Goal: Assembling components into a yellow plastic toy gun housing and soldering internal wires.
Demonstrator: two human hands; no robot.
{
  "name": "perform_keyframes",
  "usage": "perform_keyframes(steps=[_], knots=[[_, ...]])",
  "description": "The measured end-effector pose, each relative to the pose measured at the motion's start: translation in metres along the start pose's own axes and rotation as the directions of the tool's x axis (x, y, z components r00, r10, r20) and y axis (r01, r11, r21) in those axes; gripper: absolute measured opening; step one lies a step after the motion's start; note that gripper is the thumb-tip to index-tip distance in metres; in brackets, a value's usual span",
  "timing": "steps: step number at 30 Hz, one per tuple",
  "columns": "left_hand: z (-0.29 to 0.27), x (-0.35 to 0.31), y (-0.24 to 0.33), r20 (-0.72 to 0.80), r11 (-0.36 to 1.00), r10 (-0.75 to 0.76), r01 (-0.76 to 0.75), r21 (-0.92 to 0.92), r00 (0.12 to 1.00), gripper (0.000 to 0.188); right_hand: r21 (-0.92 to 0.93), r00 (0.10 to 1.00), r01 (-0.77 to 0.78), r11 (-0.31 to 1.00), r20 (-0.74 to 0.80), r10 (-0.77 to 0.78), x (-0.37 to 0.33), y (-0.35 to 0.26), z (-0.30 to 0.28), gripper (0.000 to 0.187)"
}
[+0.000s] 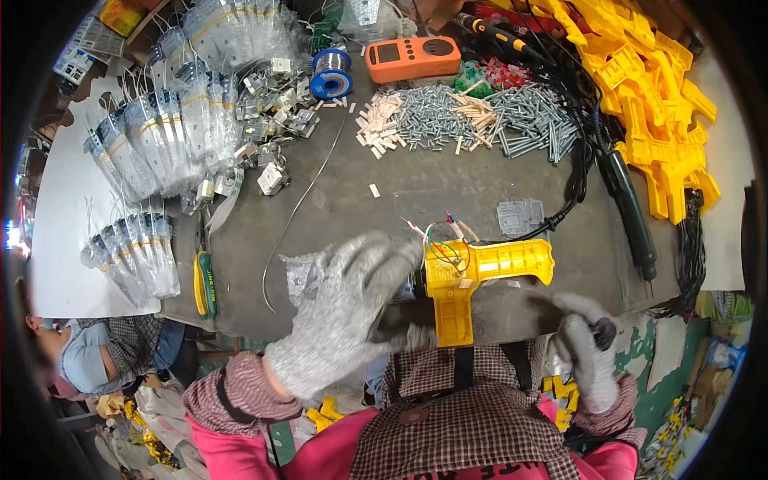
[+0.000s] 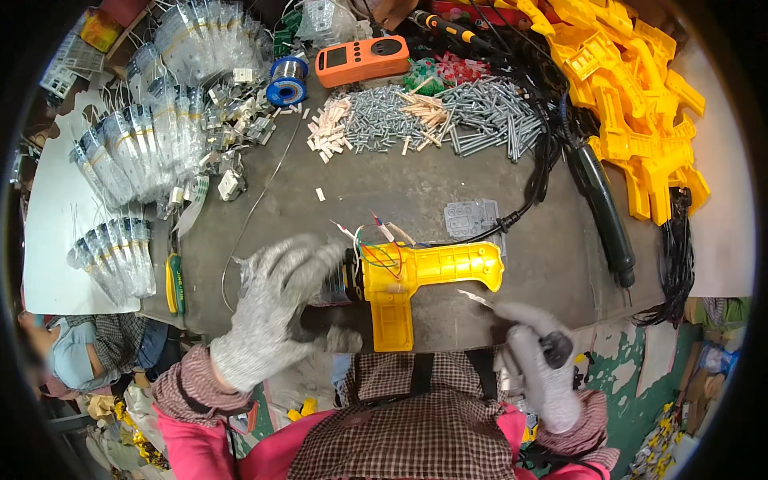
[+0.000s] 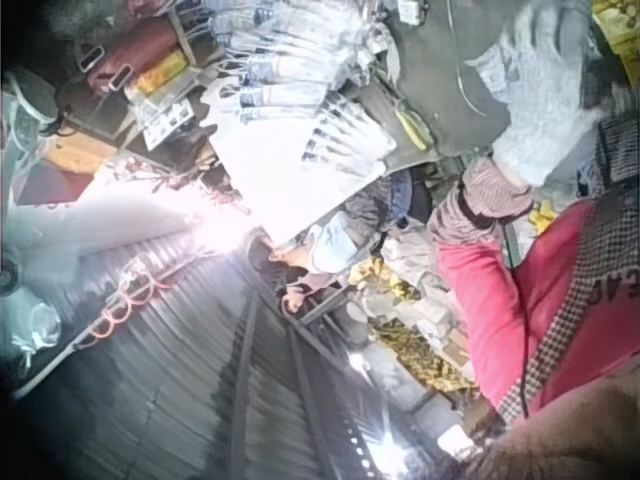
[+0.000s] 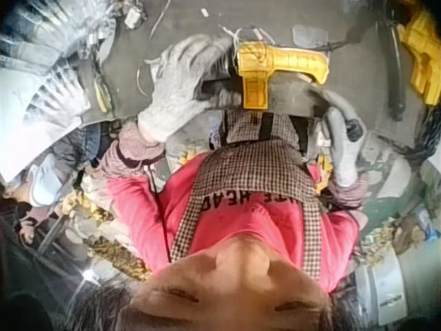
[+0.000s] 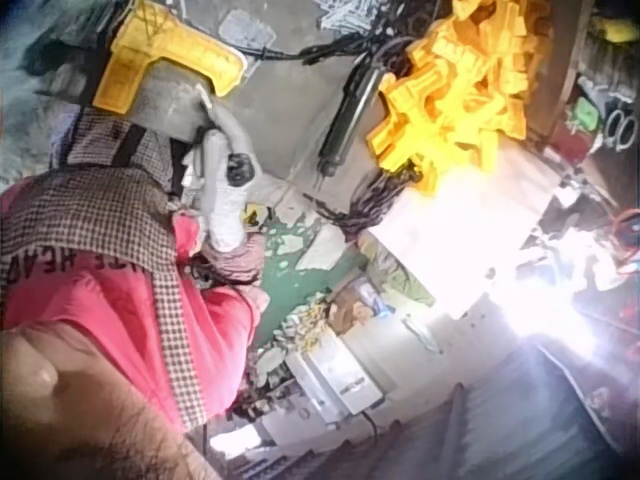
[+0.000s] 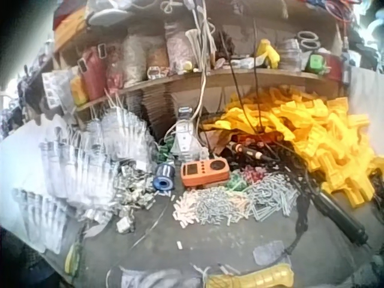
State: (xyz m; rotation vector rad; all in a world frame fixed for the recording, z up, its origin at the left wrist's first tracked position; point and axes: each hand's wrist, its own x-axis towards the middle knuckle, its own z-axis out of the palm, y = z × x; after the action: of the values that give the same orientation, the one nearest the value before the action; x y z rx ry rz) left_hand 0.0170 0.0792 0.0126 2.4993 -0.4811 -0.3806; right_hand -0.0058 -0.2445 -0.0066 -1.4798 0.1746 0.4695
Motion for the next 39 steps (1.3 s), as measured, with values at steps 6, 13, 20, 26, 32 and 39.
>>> perform_keyframes(steps=[6,13,20,26,32,39], knots=[[0.022,0.008,-0.007,-0.234,0.987,0.150,-0.134,0.084,0.961,0.079,-0.299,0.976,0.119,0.947,-0.141,-0.167,-0.002,0.027,0.022,0.034],[0.034,0.006,-0.022,-0.321,0.967,0.227,-0.174,0.186,0.920,0.075,-0.647,0.801,0.547,0.532,0.219,-0.557,0.007,0.035,0.011,0.040],[0.021,0.008,-0.042,-0.206,0.859,0.496,-0.444,0.253,0.843,0.076,-0.415,0.937,0.336,0.845,0.058,-0.344,0.018,0.031,0.031,0.035],[0.042,-0.004,-0.033,-0.398,0.998,0.064,-0.052,0.041,0.915,0.077,-0.022,0.999,-0.007,1.000,0.047,0.008,0.037,0.011,0.043,0.033],[0.044,-0.005,-0.039,-0.460,0.993,0.019,-0.070,-0.092,0.888,0.039,0.070,0.986,-0.099,0.993,0.140,0.088,0.051,-0.001,0.047,0.035],[0.044,-0.005,-0.050,-0.455,0.989,0.147,-0.116,0.095,0.878,0.032,-0.139,0.987,0.007,0.990,0.159,0.015,0.048,-0.004,0.045,0.033]])
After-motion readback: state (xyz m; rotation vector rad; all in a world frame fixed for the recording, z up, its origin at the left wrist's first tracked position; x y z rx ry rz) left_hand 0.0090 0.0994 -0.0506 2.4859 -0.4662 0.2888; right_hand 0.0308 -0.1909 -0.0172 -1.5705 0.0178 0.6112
